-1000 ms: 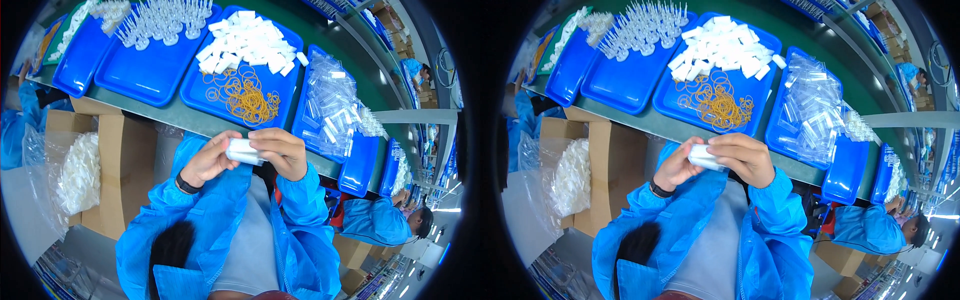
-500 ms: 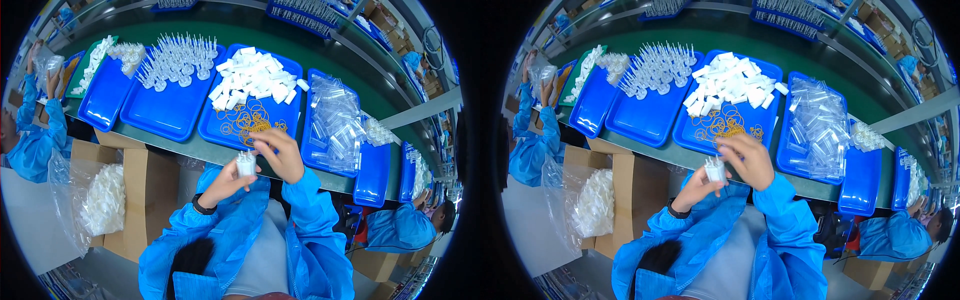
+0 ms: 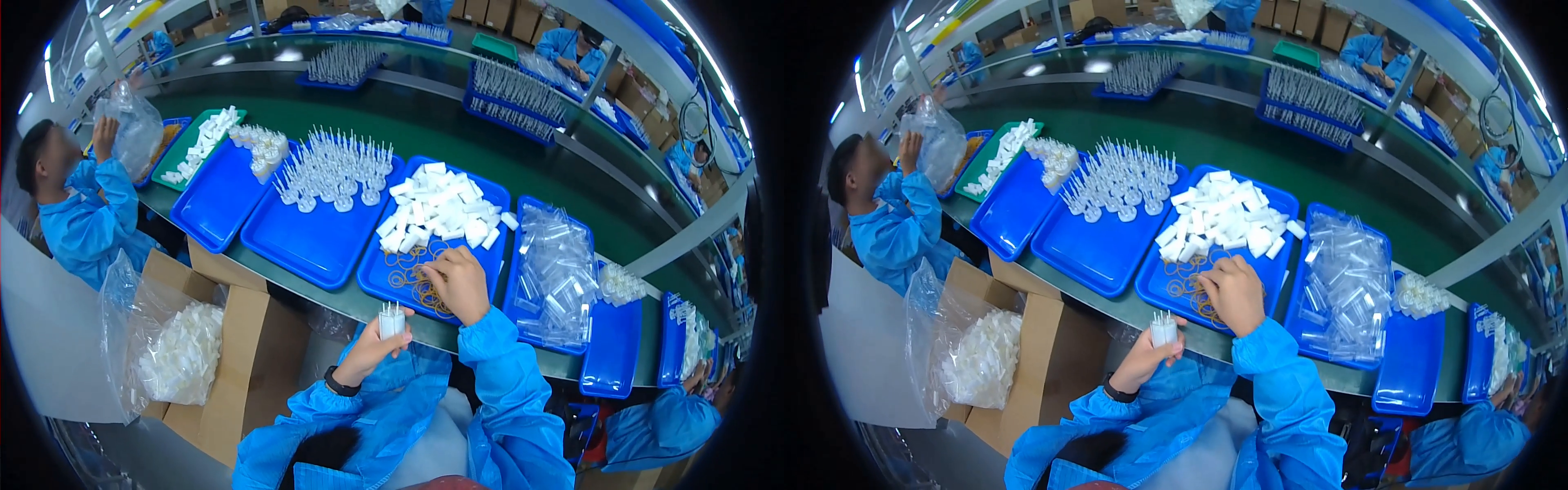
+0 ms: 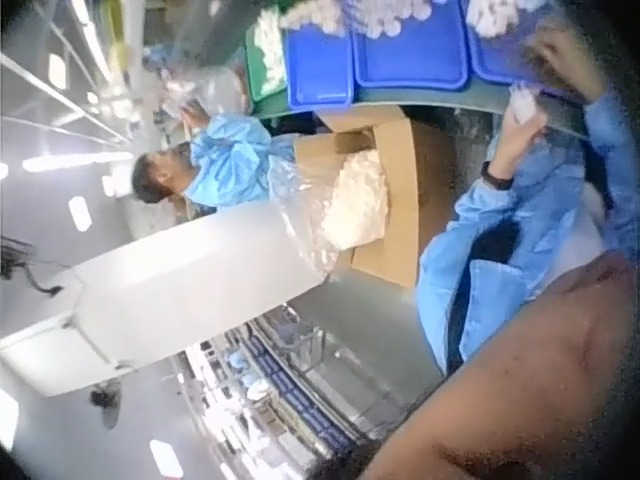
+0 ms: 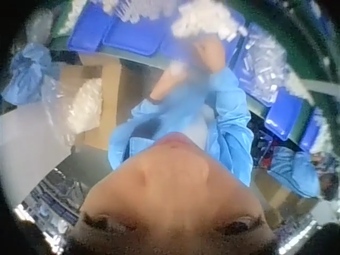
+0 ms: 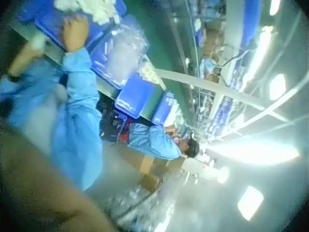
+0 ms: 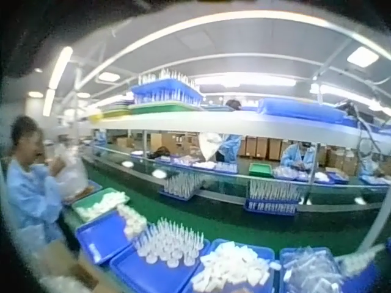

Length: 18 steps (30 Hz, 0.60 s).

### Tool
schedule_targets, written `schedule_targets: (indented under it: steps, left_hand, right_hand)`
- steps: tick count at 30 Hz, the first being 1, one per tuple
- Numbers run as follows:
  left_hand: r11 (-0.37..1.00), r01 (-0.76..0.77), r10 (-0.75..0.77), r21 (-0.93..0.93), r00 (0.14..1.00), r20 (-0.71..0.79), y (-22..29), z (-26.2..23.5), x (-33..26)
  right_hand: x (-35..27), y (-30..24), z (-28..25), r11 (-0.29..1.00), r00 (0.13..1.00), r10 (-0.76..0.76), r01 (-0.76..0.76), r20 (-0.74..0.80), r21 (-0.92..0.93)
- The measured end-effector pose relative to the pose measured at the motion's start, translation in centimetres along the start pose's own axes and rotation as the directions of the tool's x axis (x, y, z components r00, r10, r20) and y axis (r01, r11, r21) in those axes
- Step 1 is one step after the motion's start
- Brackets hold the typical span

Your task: The person assembles components by sliding clear plastic sleeves over white plastic pieces by hand and securing bundles of the parts with a rubber band.

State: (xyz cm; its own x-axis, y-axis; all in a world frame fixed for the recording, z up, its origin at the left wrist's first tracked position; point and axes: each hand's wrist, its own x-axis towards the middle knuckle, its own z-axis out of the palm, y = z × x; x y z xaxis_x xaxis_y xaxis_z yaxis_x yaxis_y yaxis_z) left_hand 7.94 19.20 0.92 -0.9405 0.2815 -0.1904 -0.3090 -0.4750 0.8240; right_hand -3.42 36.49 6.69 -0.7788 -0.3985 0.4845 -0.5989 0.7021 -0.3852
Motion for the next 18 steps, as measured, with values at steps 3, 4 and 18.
schedule_targets:
  steps: [3,4,18]
  left_hand:
    - [1.000,0.002,-0.002,-0.010,1.000,0.013,0.2,-0.1,0.2]
    - [1.000,0.002,-0.002,-0.008,1.000,0.019,0.2,0.0,0.2]
    - [1.000,-0.015,0.016,-0.008,0.999,0.030,1.0,0.0,0.5]
  right_hand:
    - [-0.1,0.7,-0.3,0.994,0.997,0.043,-0.036,-0.068,0.099]
    - [0.0,0.6,-0.6,0.993,0.996,0.086,-0.083,-0.038,0.087]
    - [-0.7,2.3,-1.8,0.815,0.925,0.374,-0.362,0.067,0.452]
